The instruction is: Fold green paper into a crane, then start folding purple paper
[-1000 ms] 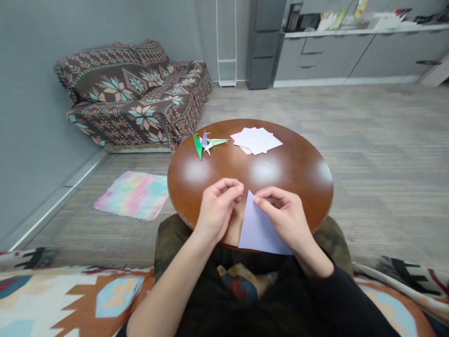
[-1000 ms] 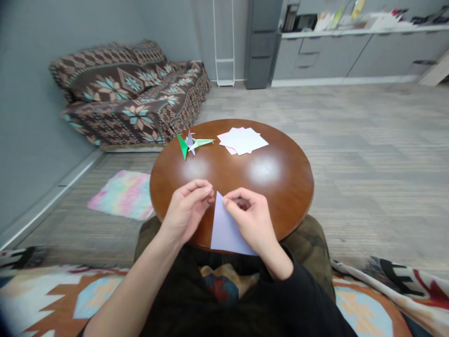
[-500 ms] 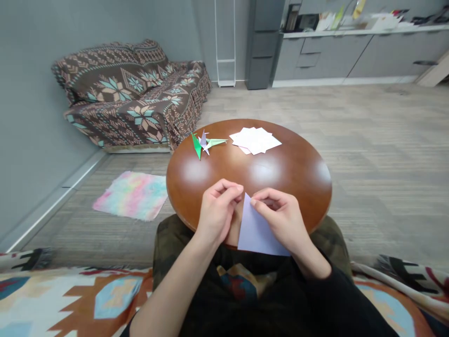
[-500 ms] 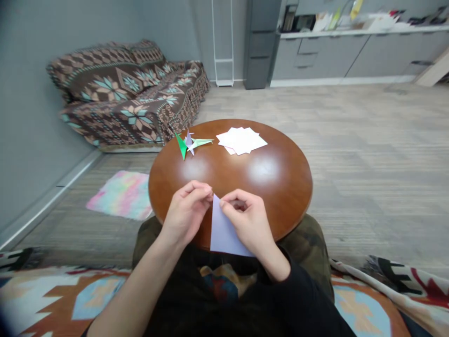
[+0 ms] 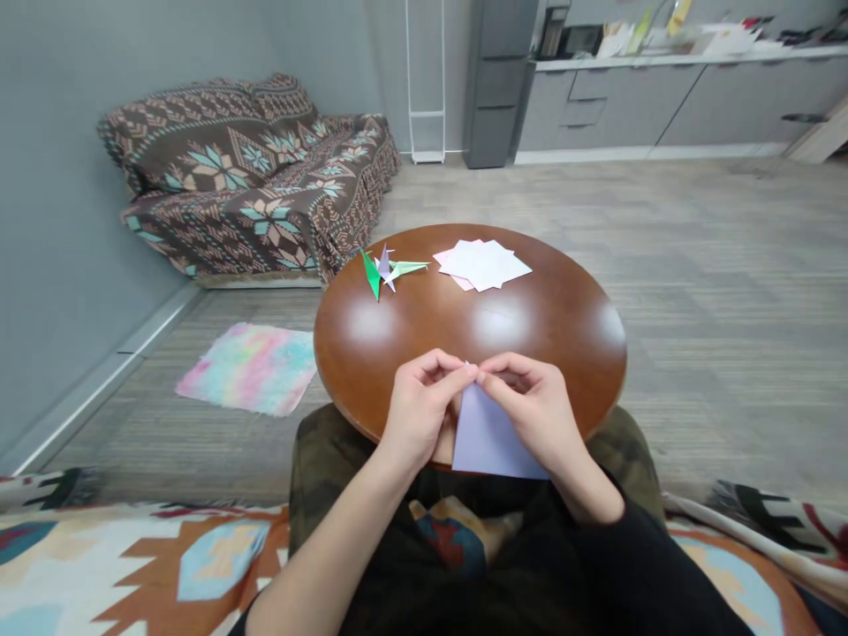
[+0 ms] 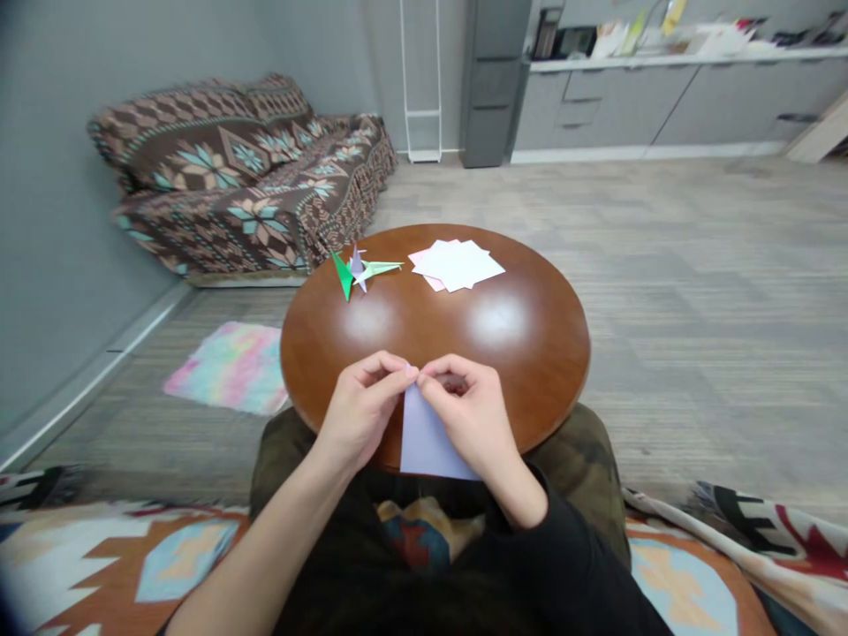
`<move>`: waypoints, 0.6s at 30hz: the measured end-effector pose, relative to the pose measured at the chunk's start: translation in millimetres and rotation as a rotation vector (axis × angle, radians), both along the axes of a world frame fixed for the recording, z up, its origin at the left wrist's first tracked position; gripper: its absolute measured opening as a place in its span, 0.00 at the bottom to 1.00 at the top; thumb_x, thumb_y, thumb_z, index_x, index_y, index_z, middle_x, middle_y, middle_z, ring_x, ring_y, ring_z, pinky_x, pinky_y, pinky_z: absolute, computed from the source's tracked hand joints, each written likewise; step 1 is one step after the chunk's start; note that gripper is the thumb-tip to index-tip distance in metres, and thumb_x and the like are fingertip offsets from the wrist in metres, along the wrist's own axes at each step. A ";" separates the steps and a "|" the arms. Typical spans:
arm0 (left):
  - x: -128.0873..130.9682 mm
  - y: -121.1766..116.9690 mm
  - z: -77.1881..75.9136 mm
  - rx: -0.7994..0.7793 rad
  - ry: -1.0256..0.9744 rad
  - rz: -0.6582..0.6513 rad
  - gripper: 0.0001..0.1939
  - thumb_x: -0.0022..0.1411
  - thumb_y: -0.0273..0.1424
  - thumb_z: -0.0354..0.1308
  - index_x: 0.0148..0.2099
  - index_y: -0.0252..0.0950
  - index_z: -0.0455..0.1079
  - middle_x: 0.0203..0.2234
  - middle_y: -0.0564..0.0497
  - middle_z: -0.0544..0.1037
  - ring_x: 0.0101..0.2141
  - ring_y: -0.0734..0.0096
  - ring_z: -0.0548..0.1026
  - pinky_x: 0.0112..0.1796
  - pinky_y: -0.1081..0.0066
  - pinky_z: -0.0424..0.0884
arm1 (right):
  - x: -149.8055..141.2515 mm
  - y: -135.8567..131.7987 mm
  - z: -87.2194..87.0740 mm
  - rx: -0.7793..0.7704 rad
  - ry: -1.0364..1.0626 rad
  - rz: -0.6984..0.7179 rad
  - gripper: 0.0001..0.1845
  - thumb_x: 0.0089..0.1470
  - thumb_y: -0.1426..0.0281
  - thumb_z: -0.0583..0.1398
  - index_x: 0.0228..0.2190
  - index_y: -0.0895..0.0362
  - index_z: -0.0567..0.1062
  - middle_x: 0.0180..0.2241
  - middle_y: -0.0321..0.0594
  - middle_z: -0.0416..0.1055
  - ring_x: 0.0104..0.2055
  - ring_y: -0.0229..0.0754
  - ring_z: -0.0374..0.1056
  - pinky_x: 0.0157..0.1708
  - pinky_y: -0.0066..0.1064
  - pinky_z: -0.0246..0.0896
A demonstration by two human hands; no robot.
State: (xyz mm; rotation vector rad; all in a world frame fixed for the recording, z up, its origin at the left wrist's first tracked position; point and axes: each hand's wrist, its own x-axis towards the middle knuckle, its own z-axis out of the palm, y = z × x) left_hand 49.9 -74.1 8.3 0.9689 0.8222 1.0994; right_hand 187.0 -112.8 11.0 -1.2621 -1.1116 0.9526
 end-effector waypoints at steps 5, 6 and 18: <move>3.3 -0.7 -2.8 0.021 -0.019 0.083 0.08 0.51 0.29 0.72 0.27 0.35 0.76 0.23 0.54 0.77 0.27 0.76 0.69 0.33 0.74 0.64 | 1.6 1.9 -0.3 -0.012 0.008 0.053 0.04 0.51 0.70 0.65 0.26 0.57 0.79 0.23 0.35 0.75 0.25 0.36 0.65 0.26 0.27 0.57; 4.1 -0.7 -3.5 0.016 -0.031 0.095 0.08 0.50 0.29 0.73 0.27 0.35 0.76 0.24 0.54 0.77 0.28 0.76 0.69 0.33 0.74 0.64 | 2.1 2.2 -0.6 -0.018 0.008 0.059 0.04 0.51 0.70 0.65 0.26 0.57 0.79 0.23 0.35 0.75 0.25 0.36 0.65 0.26 0.27 0.57; -7.6 21.2 -1.8 0.016 -0.063 0.197 0.08 0.50 0.29 0.73 0.27 0.34 0.76 0.23 0.55 0.75 0.27 0.77 0.68 0.31 0.75 0.64 | 10.2 0.0 -17.8 -0.098 -0.041 0.103 0.07 0.51 0.67 0.65 0.25 0.58 0.78 0.21 0.34 0.73 0.23 0.37 0.64 0.25 0.28 0.56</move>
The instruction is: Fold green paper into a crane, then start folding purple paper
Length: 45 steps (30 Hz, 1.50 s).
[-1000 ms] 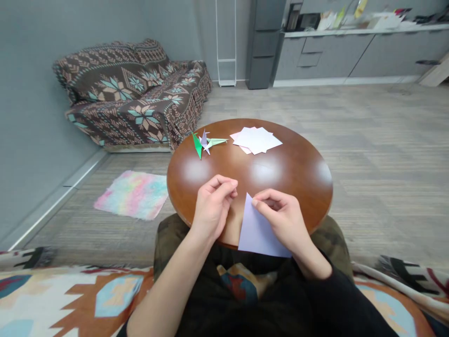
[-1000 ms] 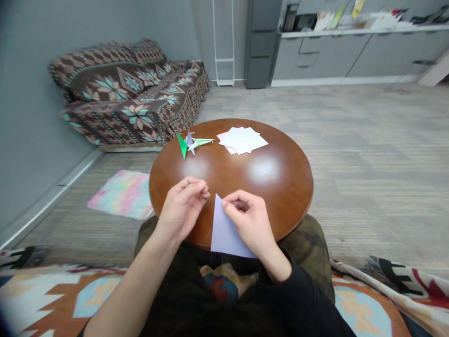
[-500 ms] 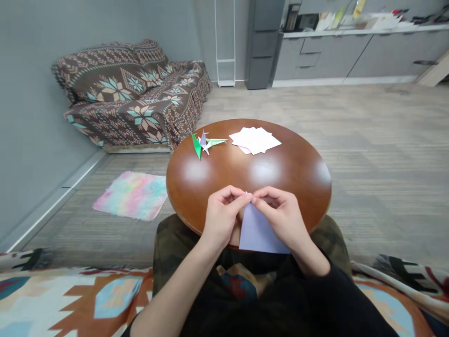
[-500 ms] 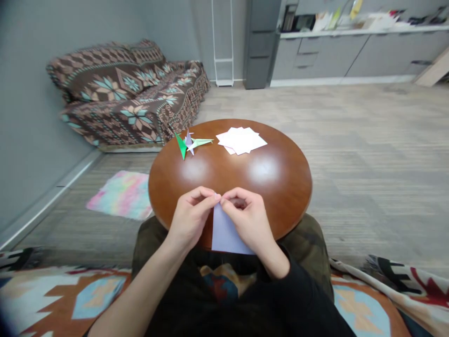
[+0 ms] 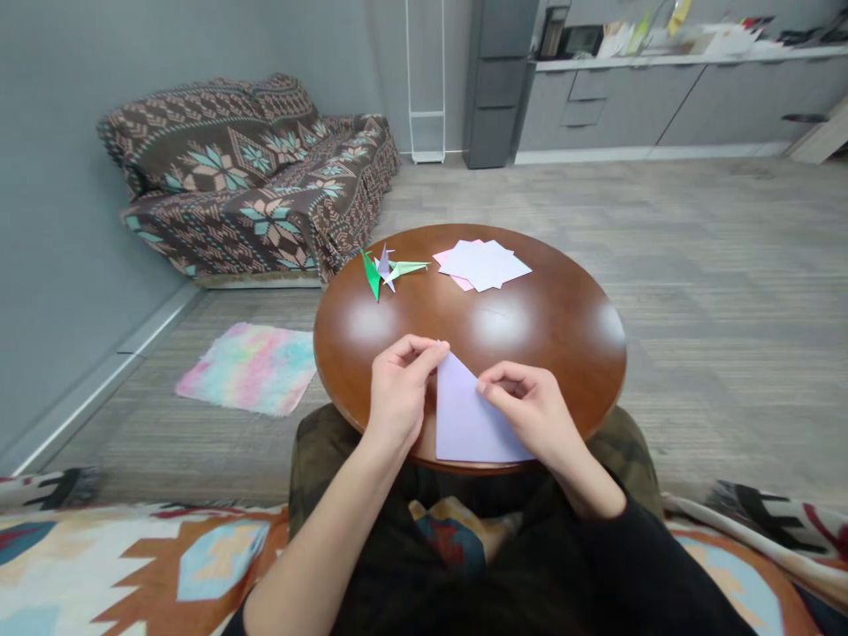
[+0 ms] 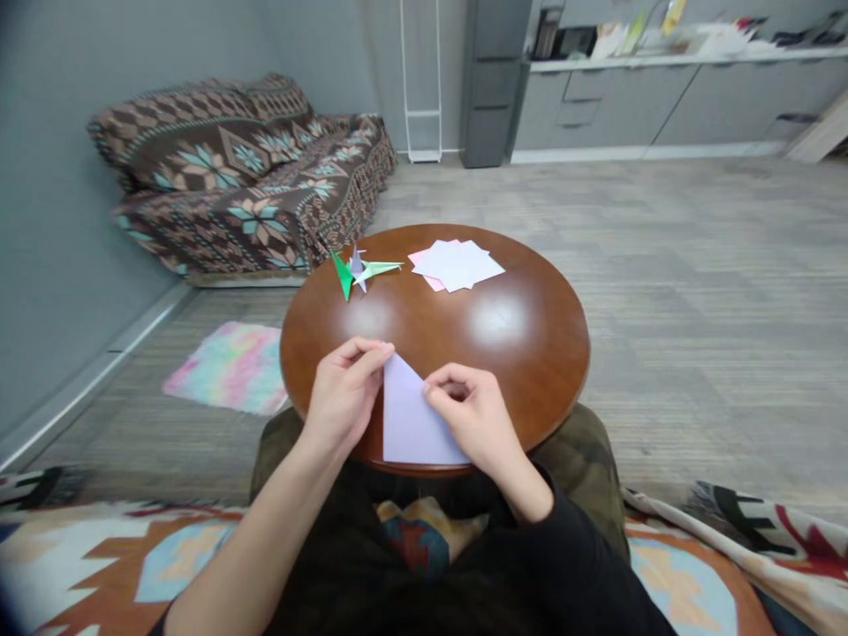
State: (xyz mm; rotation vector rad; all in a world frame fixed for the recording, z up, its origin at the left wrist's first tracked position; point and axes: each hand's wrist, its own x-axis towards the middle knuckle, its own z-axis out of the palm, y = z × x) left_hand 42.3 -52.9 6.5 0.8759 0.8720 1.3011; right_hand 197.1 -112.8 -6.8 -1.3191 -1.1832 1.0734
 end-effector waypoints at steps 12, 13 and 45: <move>-3.7 -4.4 -5.5 0.037 0.268 -0.171 0.14 0.51 0.38 0.73 0.26 0.33 0.75 0.21 0.54 0.74 0.24 0.75 0.67 0.28 0.74 0.61 | 6.2 2.3 0.0 -0.036 0.006 0.015 0.07 0.48 0.66 0.65 0.25 0.58 0.79 0.21 0.34 0.72 0.24 0.38 0.63 0.24 0.28 0.55; -3.7 -5.3 -4.3 0.049 0.288 -0.169 0.14 0.52 0.38 0.73 0.27 0.33 0.76 0.22 0.54 0.75 0.25 0.75 0.68 0.28 0.74 0.62 | 5.9 2.5 0.5 -0.036 0.012 0.018 0.07 0.48 0.67 0.65 0.25 0.58 0.79 0.21 0.34 0.72 0.24 0.38 0.63 0.25 0.28 0.55; -20.7 41.8 -35.5 0.129 0.462 0.032 0.13 0.51 0.37 0.72 0.33 0.32 0.79 0.29 0.47 0.81 0.29 0.66 0.75 0.32 0.70 0.68 | 57.5 0.1 -22.0 0.145 -0.680 -0.247 0.06 0.56 0.69 0.60 0.29 0.56 0.77 0.28 0.44 0.77 0.30 0.47 0.73 0.34 0.39 0.68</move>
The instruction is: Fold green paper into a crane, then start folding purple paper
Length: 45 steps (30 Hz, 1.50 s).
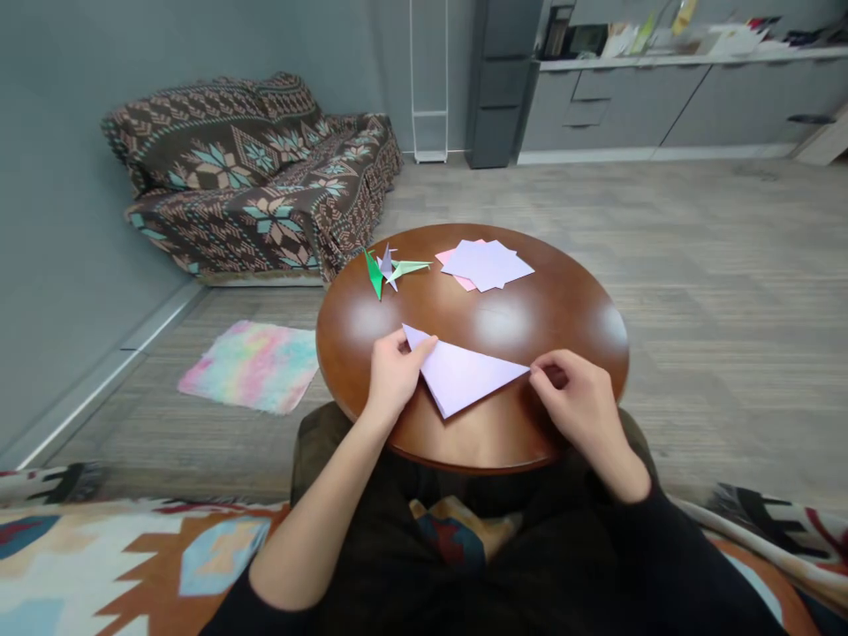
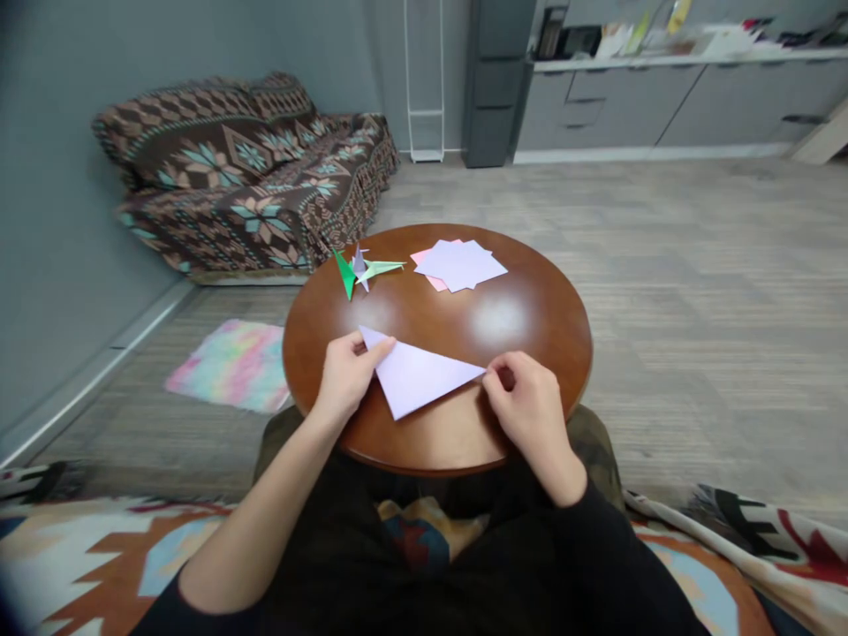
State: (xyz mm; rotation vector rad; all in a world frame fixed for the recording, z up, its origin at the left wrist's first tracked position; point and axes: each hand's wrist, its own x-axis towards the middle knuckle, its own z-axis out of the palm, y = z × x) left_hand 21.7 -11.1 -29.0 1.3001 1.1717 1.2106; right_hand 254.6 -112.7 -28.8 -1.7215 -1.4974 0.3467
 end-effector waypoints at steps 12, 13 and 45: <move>-2.6 -14.4 9.7 0.550 0.687 0.109 0.31 0.58 0.28 0.66 0.63 0.39 0.66 0.52 0.41 0.74 0.51 0.52 0.73 0.54 0.57 0.67 | -52.3 9.7 -17.0 0.095 -0.329 0.359 0.13 0.63 0.66 0.61 0.48 0.56 0.78 0.57 0.51 0.74 0.61 0.59 0.67 0.61 0.55 0.58; -5.7 -15.5 11.1 0.586 0.740 0.037 0.26 0.60 0.29 0.64 0.61 0.38 0.68 0.52 0.41 0.74 0.53 0.51 0.72 0.56 0.56 0.66 | -52.0 9.9 -18.5 0.101 -0.329 0.355 0.13 0.63 0.66 0.62 0.48 0.56 0.78 0.57 0.51 0.74 0.61 0.59 0.67 0.61 0.55 0.58; -13.8 -40.5 6.2 0.638 1.268 -0.410 0.25 0.71 0.41 0.52 0.67 0.44 0.66 0.68 0.42 0.65 0.63 0.43 0.62 0.57 0.44 0.62 | -13.4 13.6 -19.5 -0.048 -0.484 0.346 0.26 0.67 0.59 0.56 0.62 0.53 0.70 0.67 0.49 0.64 0.71 0.60 0.56 0.66 0.68 0.43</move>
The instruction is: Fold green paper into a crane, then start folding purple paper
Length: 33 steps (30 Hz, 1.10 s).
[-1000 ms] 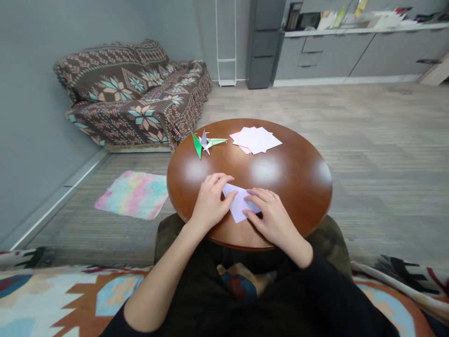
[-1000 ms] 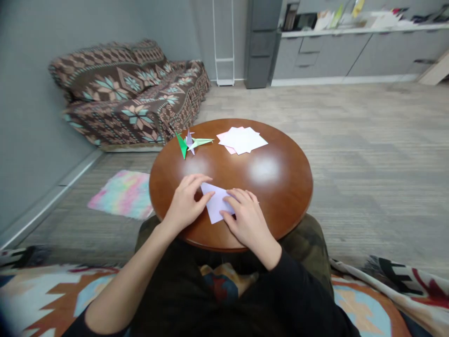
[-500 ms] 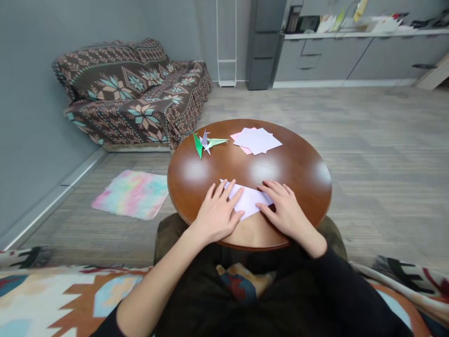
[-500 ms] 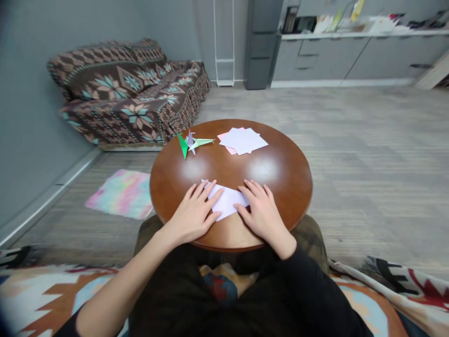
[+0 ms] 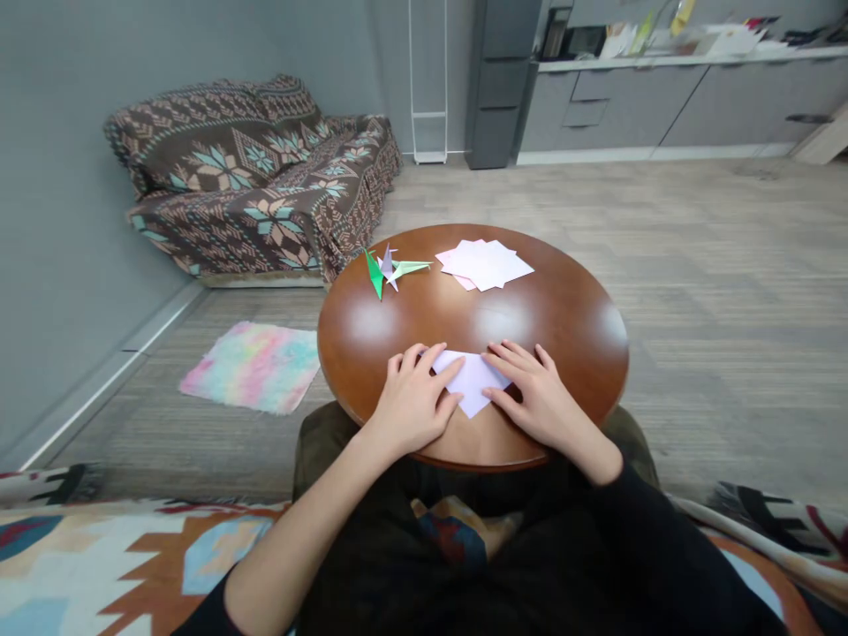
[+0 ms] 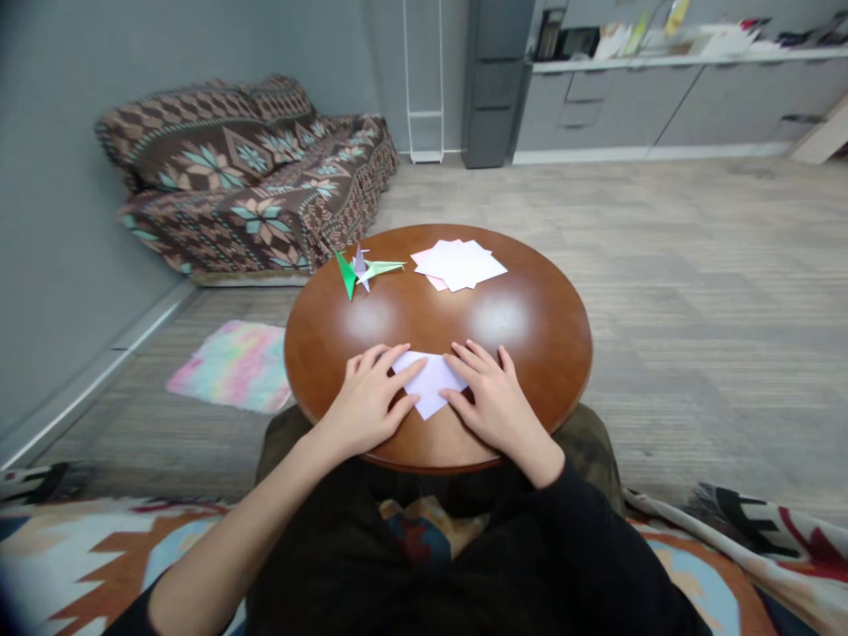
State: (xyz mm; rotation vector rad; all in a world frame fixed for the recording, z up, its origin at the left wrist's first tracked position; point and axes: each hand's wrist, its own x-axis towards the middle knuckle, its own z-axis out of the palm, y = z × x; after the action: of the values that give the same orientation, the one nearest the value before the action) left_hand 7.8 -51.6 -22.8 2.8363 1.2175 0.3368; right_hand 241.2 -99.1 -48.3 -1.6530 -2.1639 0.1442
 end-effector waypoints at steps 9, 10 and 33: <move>1.6 -7.3 -4.0 0.017 -0.106 -0.005 0.23 0.71 0.37 0.53 0.64 0.36 0.69 0.65 0.37 0.67 0.64 0.46 0.62 0.61 0.46 0.60 | -4.8 -0.7 8.1 -0.063 0.008 0.042 0.29 0.65 0.58 0.58 0.63 0.52 0.68 0.68 0.50 0.61 0.71 0.62 0.54 0.65 0.73 0.38; -0.3 -8.8 -4.0 0.006 -0.112 -0.035 0.22 0.71 0.36 0.53 0.63 0.35 0.69 0.63 0.37 0.69 0.63 0.48 0.64 0.61 0.48 0.60 | -4.9 -0.6 8.1 -0.066 0.004 0.044 0.28 0.65 0.58 0.57 0.63 0.52 0.68 0.69 0.50 0.60 0.71 0.61 0.54 0.65 0.73 0.37; 17.2 -1.8 -5.2 -0.093 -0.002 -0.152 0.27 0.72 0.32 0.46 0.71 0.42 0.59 0.72 0.44 0.58 0.71 0.50 0.54 0.68 0.42 0.48 | -13.3 3.4 12.6 -0.010 0.474 -0.062 0.08 0.47 0.75 0.61 0.19 0.53 0.70 0.53 0.46 0.76 0.57 0.57 0.69 0.59 0.56 0.54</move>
State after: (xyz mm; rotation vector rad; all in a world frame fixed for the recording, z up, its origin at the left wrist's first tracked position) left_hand 25.0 -53.4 -28.0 2.8251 0.9815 0.2685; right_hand 228.0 -95.7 -35.7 -1.5033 -1.7552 0.4781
